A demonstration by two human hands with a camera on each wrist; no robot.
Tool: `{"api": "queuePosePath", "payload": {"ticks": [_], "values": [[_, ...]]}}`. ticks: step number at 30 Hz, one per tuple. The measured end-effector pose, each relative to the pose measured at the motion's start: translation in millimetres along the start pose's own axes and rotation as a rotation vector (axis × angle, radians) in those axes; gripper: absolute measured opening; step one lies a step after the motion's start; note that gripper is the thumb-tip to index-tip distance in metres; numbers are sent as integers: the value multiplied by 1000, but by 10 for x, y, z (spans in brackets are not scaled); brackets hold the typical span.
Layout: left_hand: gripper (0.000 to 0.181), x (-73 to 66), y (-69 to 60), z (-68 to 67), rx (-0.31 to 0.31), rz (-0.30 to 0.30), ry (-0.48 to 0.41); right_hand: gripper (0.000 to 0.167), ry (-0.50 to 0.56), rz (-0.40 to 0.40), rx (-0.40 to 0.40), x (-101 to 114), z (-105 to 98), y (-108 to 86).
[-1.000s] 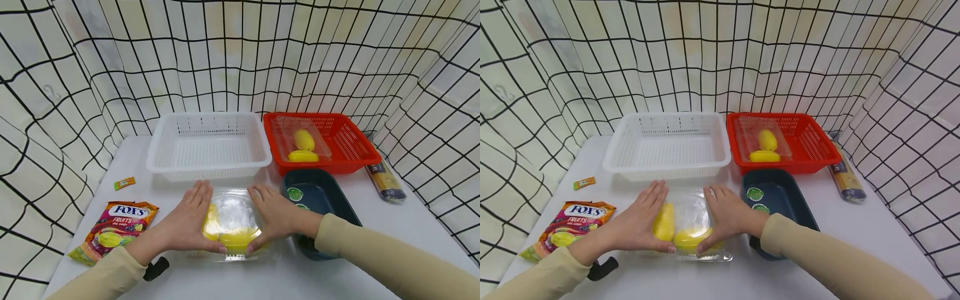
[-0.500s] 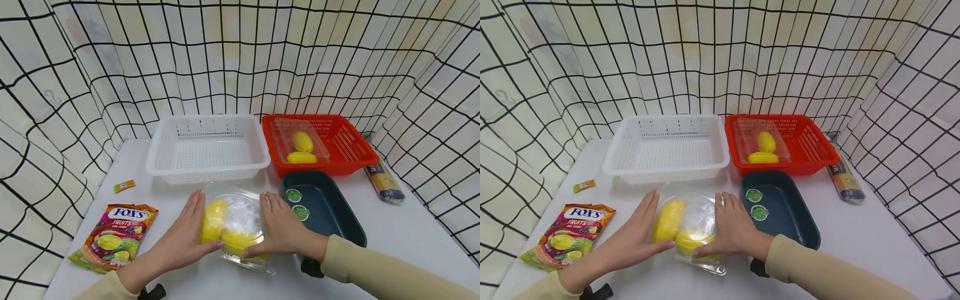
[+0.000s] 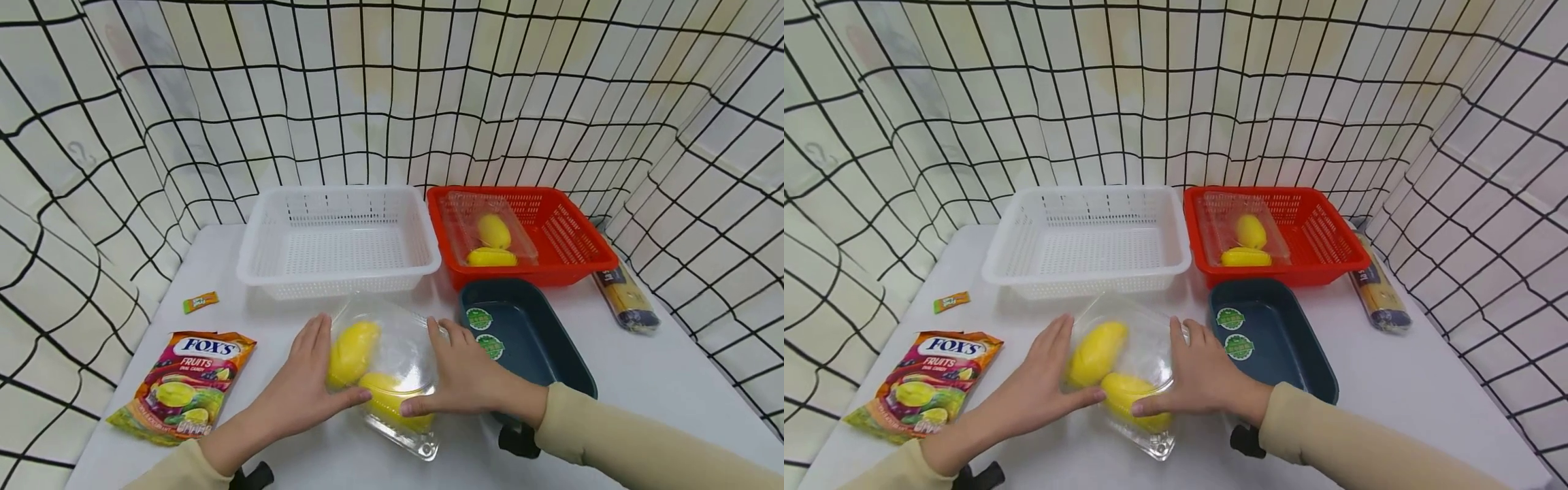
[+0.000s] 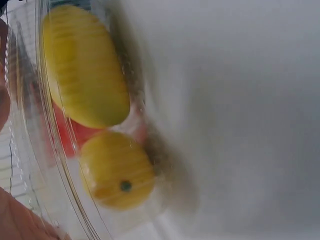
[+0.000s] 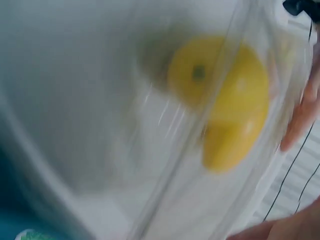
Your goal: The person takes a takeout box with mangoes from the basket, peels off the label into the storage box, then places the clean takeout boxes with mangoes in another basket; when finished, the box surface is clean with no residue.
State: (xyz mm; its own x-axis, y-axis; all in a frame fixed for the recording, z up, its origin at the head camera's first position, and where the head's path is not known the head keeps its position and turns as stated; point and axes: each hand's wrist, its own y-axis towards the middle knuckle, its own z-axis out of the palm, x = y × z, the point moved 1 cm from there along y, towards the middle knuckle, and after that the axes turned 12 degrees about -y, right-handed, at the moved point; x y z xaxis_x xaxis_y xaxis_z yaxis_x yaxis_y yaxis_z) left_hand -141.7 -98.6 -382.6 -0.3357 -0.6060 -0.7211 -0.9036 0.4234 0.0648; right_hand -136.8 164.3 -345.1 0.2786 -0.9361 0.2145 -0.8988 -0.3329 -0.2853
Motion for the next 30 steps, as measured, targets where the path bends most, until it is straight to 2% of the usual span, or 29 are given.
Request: {"api": "queuePosePath", "payload": {"ticks": [7,11,15,20,25,30], "values": [[127,187,175,-147,93,48,-18,127,127,-128,238,-194,-202,223],[127,259,290,-205,145,71,-45,132,151,-191,305,-267,-226,310],[126,296,378,-247,178,71,-49,135,153,-218,316,-301,-240,361],[127,325,430,-244,198,69,-55,136,171,-201,324,-291,-214,372],[121,283,360,-242,186,46,-122,135,240,-157,289,-212,-161,304],[112,140,243,-199,115,-18,-205,137,291,-82,198,-104,-61,178]]}}
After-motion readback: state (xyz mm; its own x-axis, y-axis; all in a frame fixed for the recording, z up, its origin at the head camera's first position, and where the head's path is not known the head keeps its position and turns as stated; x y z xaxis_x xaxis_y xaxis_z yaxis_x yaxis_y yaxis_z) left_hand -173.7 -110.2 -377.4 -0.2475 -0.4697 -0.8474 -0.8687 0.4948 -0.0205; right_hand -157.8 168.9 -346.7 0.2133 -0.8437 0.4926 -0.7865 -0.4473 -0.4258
